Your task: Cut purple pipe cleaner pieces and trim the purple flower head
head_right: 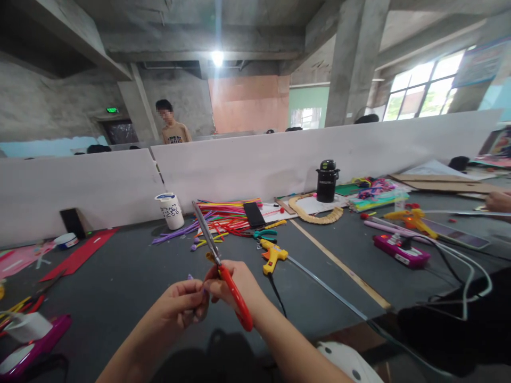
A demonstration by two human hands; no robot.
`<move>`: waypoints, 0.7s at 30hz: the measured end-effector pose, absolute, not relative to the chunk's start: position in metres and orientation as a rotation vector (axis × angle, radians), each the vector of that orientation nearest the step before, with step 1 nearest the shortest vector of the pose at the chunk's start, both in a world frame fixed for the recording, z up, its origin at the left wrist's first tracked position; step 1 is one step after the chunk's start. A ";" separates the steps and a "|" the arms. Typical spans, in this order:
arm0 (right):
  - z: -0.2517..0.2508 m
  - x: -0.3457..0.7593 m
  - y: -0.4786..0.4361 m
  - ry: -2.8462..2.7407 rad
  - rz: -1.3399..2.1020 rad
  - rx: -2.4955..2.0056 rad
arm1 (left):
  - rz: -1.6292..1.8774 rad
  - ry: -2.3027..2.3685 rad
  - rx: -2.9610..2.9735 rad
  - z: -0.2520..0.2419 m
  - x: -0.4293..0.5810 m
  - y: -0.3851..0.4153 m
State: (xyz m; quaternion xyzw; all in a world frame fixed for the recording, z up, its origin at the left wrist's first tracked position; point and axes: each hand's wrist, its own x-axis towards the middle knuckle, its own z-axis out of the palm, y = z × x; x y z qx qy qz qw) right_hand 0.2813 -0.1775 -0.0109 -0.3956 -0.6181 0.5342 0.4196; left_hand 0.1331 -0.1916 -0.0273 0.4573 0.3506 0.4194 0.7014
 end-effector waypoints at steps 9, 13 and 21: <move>-0.017 0.280 -0.173 -1.597 1.301 -1.028 | 0.938 0.762 1.062 -0.031 0.134 -0.189; -0.023 0.280 -0.169 -1.629 1.248 -1.084 | 1.036 0.935 1.243 -0.025 0.131 -0.186; -0.031 0.279 -0.166 -1.718 1.104 -1.135 | 1.065 1.110 1.290 -0.023 0.137 -0.186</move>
